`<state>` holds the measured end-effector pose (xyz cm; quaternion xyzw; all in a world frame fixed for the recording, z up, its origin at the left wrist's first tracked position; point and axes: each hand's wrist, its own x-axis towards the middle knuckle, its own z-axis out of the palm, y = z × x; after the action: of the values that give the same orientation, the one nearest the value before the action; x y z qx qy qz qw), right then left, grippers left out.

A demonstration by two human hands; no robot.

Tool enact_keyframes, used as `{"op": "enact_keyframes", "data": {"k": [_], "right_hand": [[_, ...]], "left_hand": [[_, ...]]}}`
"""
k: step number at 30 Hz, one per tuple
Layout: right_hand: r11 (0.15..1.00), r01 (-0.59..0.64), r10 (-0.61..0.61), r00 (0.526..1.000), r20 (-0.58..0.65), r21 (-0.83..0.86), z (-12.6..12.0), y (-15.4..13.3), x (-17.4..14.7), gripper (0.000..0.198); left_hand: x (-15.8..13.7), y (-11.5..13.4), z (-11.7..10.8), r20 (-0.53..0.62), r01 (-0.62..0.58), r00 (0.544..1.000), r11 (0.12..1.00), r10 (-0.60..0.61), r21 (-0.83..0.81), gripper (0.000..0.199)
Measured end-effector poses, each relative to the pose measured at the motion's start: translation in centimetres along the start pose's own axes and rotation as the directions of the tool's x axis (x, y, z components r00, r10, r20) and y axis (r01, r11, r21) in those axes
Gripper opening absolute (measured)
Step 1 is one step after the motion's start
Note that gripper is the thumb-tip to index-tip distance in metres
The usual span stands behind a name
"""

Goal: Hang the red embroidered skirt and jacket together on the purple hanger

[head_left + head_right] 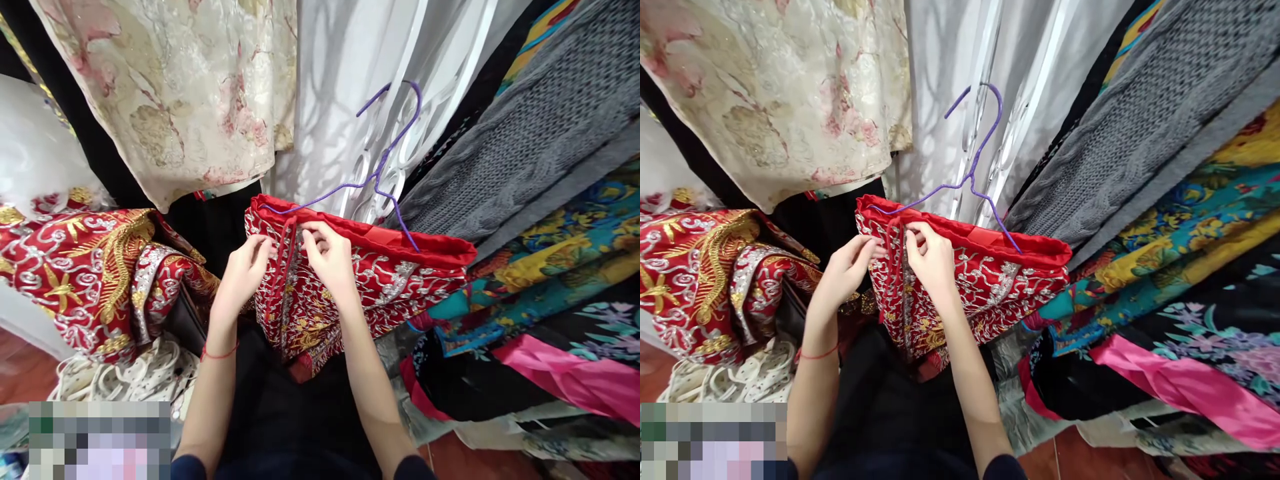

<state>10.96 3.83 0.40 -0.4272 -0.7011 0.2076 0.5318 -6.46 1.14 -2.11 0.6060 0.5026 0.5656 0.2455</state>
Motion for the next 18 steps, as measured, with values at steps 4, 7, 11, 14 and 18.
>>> {"op": "enact_keyframes", "data": {"k": [4, 7, 11, 14, 18], "right_hand": [[0.997, 0.061, -0.061, 0.998, 0.001, -0.057, -0.2, -1.2, 1.7, 0.027], [0.968, 0.041, -0.042, 0.999, 0.002, -0.247, 0.5, -1.8, 2.1, 0.033], [0.906, 0.081, -0.058, 0.996, 0.069, -0.416, 1.1, -2.1, 2.0, 0.018], [0.938, 0.105, -0.076, 0.992, 0.101, -0.33, 0.6, -2.0, 1.9, 0.022], [0.99, 0.084, -0.086, 0.996, -0.01, -0.116, -0.5, -1.4, 2.5, 0.028]], "left_hand": [[2.8, -1.3, 2.3, -0.031, -0.138, 0.99, 0.989, 0.137, -0.052, 0.02], [3.8, -1.6, 3.6, -0.023, -0.139, 0.99, 0.975, 0.137, -0.174, 0.019], [3.5, -1.6, 4.4, -0.037, -0.135, 0.991, 0.975, 0.13, -0.176, 0.015], [3.2, -1.3, 4.3, -0.04, -0.16, 0.987, 0.98, 0.157, -0.121, 0.015], [3.1, -1.4, 3.6, -0.089, -0.168, 0.982, 0.986, 0.165, -0.022, 0.021]]}}
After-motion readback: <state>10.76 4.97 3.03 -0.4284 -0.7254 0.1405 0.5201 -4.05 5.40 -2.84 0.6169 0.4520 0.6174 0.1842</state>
